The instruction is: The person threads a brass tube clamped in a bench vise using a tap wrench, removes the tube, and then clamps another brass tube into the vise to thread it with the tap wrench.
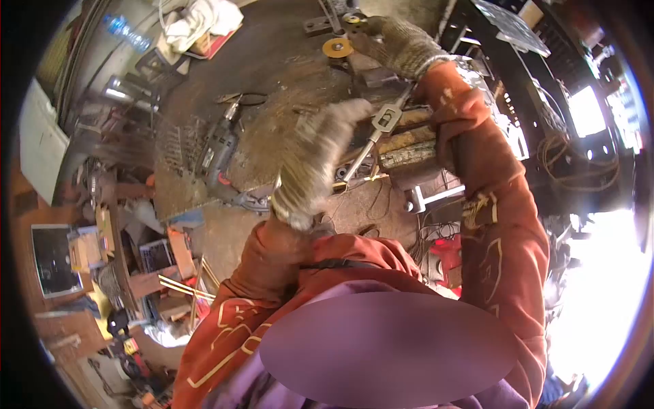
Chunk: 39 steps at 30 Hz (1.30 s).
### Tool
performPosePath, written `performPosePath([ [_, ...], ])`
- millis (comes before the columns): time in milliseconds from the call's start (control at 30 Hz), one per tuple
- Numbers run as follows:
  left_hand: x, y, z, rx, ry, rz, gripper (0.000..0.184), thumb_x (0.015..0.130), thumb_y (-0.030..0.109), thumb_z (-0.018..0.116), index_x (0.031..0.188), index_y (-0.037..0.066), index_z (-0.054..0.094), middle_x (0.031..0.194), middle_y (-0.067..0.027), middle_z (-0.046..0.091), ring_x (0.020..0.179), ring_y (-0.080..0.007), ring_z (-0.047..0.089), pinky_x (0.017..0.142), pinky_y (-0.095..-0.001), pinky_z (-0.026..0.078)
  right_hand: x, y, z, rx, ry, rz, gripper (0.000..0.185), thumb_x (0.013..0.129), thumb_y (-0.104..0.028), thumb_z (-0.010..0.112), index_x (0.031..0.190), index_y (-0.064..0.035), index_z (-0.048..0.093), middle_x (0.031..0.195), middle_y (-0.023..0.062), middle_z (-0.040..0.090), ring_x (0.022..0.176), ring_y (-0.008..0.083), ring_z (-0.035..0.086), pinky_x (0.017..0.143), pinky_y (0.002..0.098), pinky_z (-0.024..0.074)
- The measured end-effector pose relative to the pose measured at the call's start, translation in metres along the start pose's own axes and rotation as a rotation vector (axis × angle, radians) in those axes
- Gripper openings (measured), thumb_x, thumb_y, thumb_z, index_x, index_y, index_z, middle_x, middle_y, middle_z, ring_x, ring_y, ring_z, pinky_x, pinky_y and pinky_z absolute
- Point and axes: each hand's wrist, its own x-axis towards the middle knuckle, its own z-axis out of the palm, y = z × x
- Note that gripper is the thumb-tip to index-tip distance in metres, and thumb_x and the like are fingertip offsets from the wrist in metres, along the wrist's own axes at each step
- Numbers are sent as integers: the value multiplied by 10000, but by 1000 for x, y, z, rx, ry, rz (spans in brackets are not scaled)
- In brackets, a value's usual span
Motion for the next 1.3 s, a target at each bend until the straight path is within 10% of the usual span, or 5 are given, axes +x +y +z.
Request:
performPosePath([
  [433, 6, -3, 16, 332, 191, 309, 194, 1010, 79, 681, 1159, -26, 745, 1102, -192, 771, 1003, -387, 733, 923, -462, 569, -19, 12, 15, 920, -442, 203, 463, 980, -235, 815, 1352, 16, 701, 1200, 77, 763, 1077, 137, 684, 938, 294, 566],
  [700, 82, -74, -1, -251, 18, -73, 333, 1087, 297, 632, 1129, -14, 743, 978, -149, 778, 901, -273, 749, 795, -398, 581, -107, -49, -42, 1230, -42, 591, 492, 992, -119, 755, 1440, 41, 627, 1429, 138, 669, 1286, 188, 631, 1104, 347, 510],
  [833, 163, -99, 52, -291, -244, 131, 499, 1090, 454, 563, 1123, -6, 754, 968, -139, 774, 922, -269, 732, 835, -406, 565, -112, -149, -45, 667, 457, 645, 418, 973, -71, 739, 1379, 8, 677, 1432, 159, 662, 1348, 237, 606, 1138, 390, 478],
  [1033, 198, -79, 148, -105, -783, 106, 565, 981, 578, 659, 1188, 67, 783, 1147, -195, 785, 1175, -336, 715, 1037, -418, 524, -49, -179, -9, 329, 527, 187, 493, 828, -136, 856, 1263, -10, 662, 1300, 216, 662, 1245, 484, 611, 1103, 566, 454],
  [1300, 88, -80, 4, 614, -217, 593, 266, 1043, 174, 678, 1242, -1, 692, 1179, -174, 720, 1135, -317, 716, 980, -408, 574, -44, -74, -38, 359, 346, 377, 389, 1005, -263, 741, 1293, -3, 712, 1212, 201, 742, 1141, 350, 706, 1025, 419, 534],
])
